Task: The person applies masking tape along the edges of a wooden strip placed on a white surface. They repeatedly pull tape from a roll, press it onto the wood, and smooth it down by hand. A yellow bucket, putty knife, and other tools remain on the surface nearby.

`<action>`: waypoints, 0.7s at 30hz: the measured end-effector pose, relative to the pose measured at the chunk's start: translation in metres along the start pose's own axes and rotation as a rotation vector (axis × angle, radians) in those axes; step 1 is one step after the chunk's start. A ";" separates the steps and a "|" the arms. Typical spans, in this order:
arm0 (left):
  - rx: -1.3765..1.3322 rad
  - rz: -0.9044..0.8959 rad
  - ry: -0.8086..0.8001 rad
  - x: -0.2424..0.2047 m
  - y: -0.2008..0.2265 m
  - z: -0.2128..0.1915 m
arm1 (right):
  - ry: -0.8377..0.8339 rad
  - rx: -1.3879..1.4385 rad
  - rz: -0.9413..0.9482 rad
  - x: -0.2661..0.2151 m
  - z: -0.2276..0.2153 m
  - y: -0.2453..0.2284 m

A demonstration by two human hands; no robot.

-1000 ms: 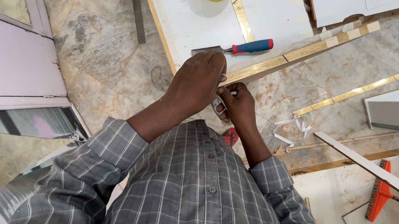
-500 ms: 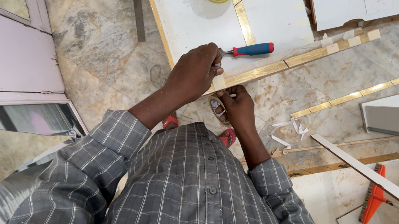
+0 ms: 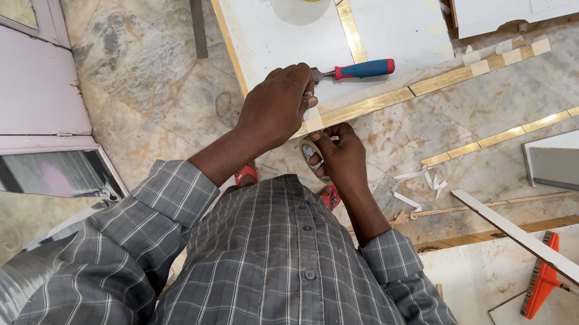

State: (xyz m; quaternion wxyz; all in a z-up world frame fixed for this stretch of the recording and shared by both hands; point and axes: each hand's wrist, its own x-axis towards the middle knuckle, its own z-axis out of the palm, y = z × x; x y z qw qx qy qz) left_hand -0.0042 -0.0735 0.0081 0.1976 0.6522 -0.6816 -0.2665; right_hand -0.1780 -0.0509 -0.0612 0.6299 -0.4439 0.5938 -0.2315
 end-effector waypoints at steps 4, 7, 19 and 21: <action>0.010 -0.047 -0.035 0.000 0.001 0.002 | 0.004 -0.018 -0.003 -0.001 0.000 -0.002; 0.029 -0.019 -0.034 0.000 0.001 0.002 | 0.000 -0.010 -0.007 -0.002 0.000 -0.004; 0.072 0.064 -0.206 0.006 -0.018 -0.010 | -0.012 -0.026 -0.025 -0.003 0.000 -0.004; 0.019 0.081 -0.257 0.009 -0.021 -0.015 | -0.011 -0.025 -0.028 -0.004 0.000 -0.004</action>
